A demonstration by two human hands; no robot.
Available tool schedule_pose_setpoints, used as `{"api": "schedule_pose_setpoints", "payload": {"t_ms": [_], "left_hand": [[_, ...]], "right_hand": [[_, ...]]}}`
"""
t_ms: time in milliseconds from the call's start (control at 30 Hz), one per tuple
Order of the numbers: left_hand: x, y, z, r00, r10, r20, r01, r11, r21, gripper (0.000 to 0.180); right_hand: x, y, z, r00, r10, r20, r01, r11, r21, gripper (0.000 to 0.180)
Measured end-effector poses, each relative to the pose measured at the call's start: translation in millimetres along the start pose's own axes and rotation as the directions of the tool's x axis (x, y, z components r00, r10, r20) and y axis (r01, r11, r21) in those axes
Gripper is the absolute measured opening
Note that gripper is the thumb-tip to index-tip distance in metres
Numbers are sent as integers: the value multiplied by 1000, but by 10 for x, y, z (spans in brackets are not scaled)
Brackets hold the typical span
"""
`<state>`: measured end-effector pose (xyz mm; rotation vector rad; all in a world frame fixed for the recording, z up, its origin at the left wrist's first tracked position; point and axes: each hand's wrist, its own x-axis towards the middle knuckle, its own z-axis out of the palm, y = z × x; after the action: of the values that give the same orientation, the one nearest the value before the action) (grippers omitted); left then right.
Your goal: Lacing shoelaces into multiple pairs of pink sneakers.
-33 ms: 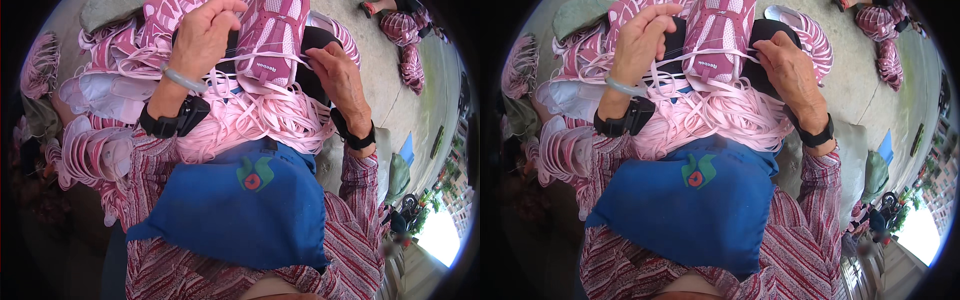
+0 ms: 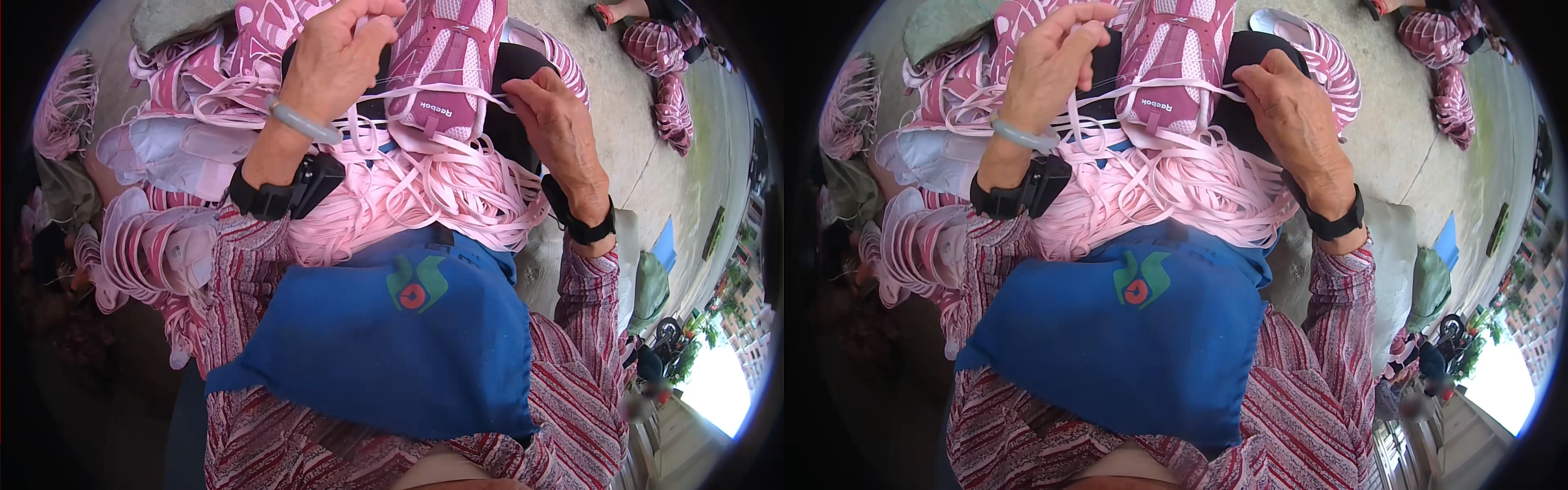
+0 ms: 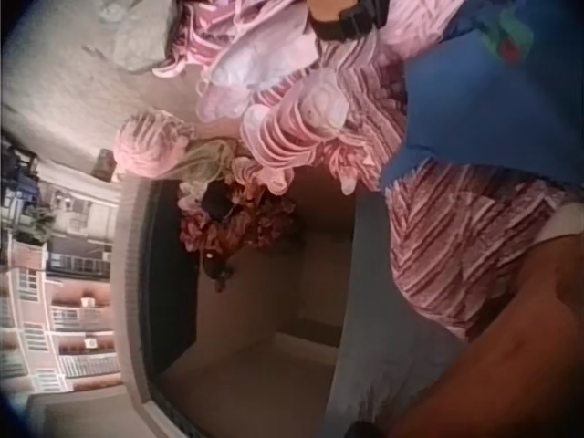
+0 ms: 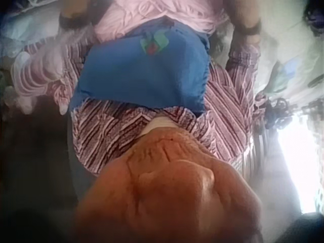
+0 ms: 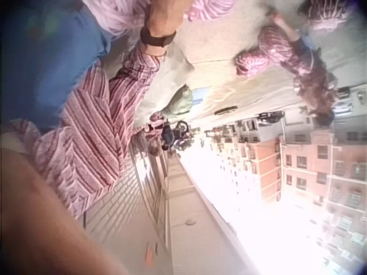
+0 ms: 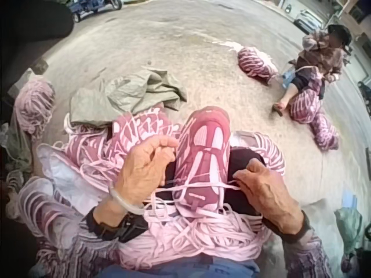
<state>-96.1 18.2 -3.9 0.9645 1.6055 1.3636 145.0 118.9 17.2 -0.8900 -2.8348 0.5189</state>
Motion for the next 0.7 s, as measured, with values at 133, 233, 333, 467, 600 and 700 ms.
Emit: {"api": "schedule_pose_setpoints", "payload": {"t_ms": [133, 233, 333, 467, 600, 700], "left_hand": [[127, -3, 95, 991, -119, 54, 120, 992, -26, 19], [196, 15, 187, 966, -207, 157, 212, 977, -17, 20], [231, 39, 281, 961, -222, 162, 221, 975, 26, 19], [238, 34, 303, 948, -280, 154, 273, 960, 66, 17], [236, -35, 291, 975, -161, 152, 118, 959, 259, 22], [244, -71, 303, 977, -137, 161, 106, 976, 189, 24]], "right_hand": [[144, 9, -79, 995, 4, -96, -8, 999, -40, 14], [196, -52, -94, 945, 307, -109, -231, 868, 440, 13], [272, -135, 20, 935, 341, -100, -247, 826, 506, 14], [398, -149, 165, 961, 222, -166, -129, 889, 440, 16], [439, -116, 164, 967, 164, -192, -83, 925, 372, 15], [434, -125, 101, 976, 157, -153, -100, 940, 325, 15]]}}
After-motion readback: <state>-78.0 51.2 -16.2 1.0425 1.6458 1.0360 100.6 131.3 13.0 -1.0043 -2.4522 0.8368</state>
